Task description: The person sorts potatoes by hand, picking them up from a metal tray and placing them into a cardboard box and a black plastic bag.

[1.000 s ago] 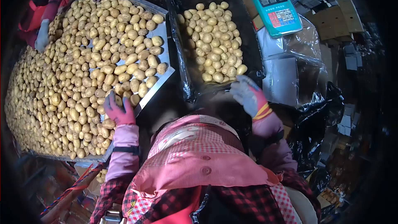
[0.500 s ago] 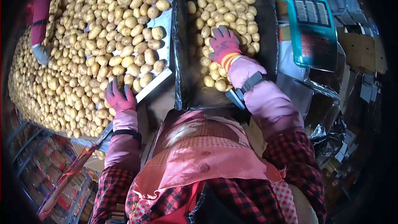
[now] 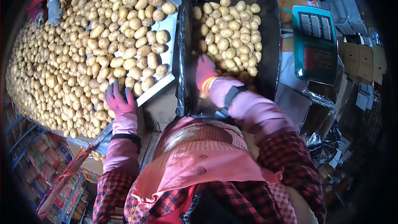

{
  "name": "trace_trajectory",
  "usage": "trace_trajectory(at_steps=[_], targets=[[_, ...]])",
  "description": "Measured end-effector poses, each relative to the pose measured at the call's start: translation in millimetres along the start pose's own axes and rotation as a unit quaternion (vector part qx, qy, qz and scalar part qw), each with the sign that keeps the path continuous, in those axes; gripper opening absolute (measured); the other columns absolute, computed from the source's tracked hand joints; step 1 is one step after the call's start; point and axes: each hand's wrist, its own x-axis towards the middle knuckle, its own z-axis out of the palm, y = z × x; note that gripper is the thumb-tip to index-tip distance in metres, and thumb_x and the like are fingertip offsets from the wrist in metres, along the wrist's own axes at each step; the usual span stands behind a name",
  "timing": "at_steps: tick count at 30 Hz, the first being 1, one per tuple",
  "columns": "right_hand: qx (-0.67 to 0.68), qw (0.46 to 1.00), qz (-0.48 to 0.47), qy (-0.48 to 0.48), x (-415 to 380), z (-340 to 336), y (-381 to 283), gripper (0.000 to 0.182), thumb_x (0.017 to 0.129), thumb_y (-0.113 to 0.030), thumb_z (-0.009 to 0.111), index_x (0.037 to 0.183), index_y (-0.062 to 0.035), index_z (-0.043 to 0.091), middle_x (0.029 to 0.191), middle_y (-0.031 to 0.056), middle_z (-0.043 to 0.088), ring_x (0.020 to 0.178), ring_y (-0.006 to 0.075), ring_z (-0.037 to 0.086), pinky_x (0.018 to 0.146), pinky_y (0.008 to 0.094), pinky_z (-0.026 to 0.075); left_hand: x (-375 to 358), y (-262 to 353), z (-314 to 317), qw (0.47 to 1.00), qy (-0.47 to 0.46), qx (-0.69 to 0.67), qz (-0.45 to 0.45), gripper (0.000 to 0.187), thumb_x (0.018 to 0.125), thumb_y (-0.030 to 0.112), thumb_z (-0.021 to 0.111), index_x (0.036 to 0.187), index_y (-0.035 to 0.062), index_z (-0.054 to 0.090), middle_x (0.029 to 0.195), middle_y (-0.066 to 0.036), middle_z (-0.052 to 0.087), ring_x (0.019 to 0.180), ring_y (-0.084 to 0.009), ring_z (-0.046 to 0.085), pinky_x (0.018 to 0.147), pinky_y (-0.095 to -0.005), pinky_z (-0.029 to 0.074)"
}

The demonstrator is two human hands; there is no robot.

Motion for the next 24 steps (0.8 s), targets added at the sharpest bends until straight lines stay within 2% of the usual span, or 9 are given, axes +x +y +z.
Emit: trace_trajectory(at_steps=[1, 5, 9, 11, 15, 18, 21, 22, 24], targets=[[-0.065, 0.996, 0.058, 0.037, 28.9, 45.6, -26.5, 0.039, 0.092, -0.035, 0.053, 0.123, -0.0158, 0.067, 0.142, 0.0076, 0.050, 0.134, 0.0295, 0.040, 0.111, 0.0485, 0.026, 0.3, 0.3, -0.9, 1.000, -0.003, 0.000, 0.000, 0.056, 0.083, 0.026, 0.067, 0.133, 0.0051, 0.054, 0.129, -0.022, 0.052, 0.121, -0.0407, 0.047, 0.107, -0.0538, 0.033], [-0.031, 0.994, -0.059, -0.089, -1.3, -18.8, 8.1, 0.038, 0.092, -0.025, 0.050, 0.124, -0.0154, 0.067, 0.148, 0.0073, 0.045, 0.137, 0.0324, 0.037, 0.111, 0.0462, 0.030, -1.1, -1.6, -0.6, 1.000, 0.000, -0.006, -0.001, 0.057, 0.082, 0.026, 0.067, 0.134, 0.0058, 0.054, 0.128, -0.021, 0.052, 0.121, -0.0404, 0.047, 0.107, -0.0534, 0.034], [0.347, 0.921, 0.005, 0.178, -41.8, 2.6, 40.8, 0.034, 0.075, -0.035, 0.068, 0.097, -0.0090, 0.070, 0.123, 0.0108, 0.056, 0.124, 0.0329, 0.047, 0.104, 0.0444, 0.037, -1.0, -2.2, -1.3, 1.000, 0.005, -0.001, 0.000, 0.057, 0.082, 0.026, 0.067, 0.134, 0.0062, 0.054, 0.128, -0.021, 0.052, 0.121, -0.0397, 0.047, 0.106, -0.0533, 0.034], [0.581, 0.790, -0.009, 0.196, -67.4, 24.6, 60.8, 0.048, 0.066, -0.026, 0.081, 0.106, -0.0055, 0.066, 0.118, 0.0110, 0.054, 0.112, 0.0273, 0.053, 0.098, 0.0357, 0.044, -1.2, -3.1, -1.1, 1.000, 0.008, -0.007, 0.003, 0.057, 0.082, 0.025, 0.067, 0.134, 0.0064, 0.054, 0.128, -0.022, 0.052, 0.121, -0.0397, 0.047, 0.106, -0.0536, 0.034], [0.963, 0.171, 0.110, 0.179, -135.0, 23.4, 94.4, 0.046, 0.090, -0.009, 0.064, 0.134, -0.0107, 0.050, 0.119, 0.0066, 0.059, 0.123, 0.0239, 0.053, 0.104, 0.0372, 0.043, -1.7, -3.0, -0.2, 1.000, 0.008, -0.015, 0.003, 0.057, 0.083, 0.026, 0.066, 0.135, 0.0069, 0.053, 0.128, -0.022, 0.052, 0.122, -0.0401, 0.046, 0.107, -0.0544, 0.033], [0.955, 0.021, 0.027, 0.295, -123.7, 16.3, 115.5, 0.047, 0.095, -0.018, 0.060, 0.138, -0.0099, 0.043, 0.127, 0.0059, 0.055, 0.118, 0.0227, 0.056, 0.105, 0.0397, 0.044, -2.4, -7.3, 2.8, 1.000, 0.005, -0.001, 0.007, 0.057, 0.083, 0.026, 0.066, 0.135, 0.0071, 0.052, 0.128, -0.022, 0.052, 0.122, -0.0403, 0.046, 0.107, -0.0545, 0.033], [0.959, 0.057, -0.118, 0.252, -103.0, -25.6, 104.6, 0.052, 0.096, -0.023, 0.060, 0.141, -0.0062, 0.041, 0.134, 0.0070, 0.052, 0.123, 0.0232, 0.052, 0.107, 0.0402, 0.042, -3.3, -8.3, 3.7, 1.000, 0.001, 0.005, 0.012, 0.058, 0.083, 0.027, 0.067, 0.136, 0.0071, 0.053, 0.128, -0.022, 0.052, 0.122, -0.0404, 0.046, 0.107, -0.0545, 0.033], [0.965, 0.110, -0.165, 0.173, -114.8, -55.0, 106.2, 0.052, 0.098, -0.022, 0.058, 0.144, -0.0056, 0.040, 0.137, 0.0083, 0.051, 0.127, 0.0231, 0.049, 0.109, 0.0389, 0.038, -4.2, -14.8, 8.0, 1.000, 0.002, -0.005, 0.017, 0.058, 0.083, 0.027, 0.067, 0.136, 0.0073, 0.053, 0.128, -0.022, 0.052, 0.121, -0.0411, 0.046, 0.106, -0.0546, 0.033], [0.911, 0.323, -0.062, 0.247, -103.3, -31.5, 120.1, 0.053, 0.097, -0.024, 0.060, 0.142, -0.0033, 0.044, 0.138, 0.0088, 0.050, 0.127, 0.0178, 0.047, 0.108, 0.0337, 0.038, -1.7, -9.8, 4.9, 1.000, 0.003, 0.003, 0.019, 0.058, 0.082, 0.027, 0.067, 0.135, 0.0075, 0.053, 0.128, -0.022, 0.053, 0.120, -0.0416, 0.046, 0.106, -0.0547, 0.033]])
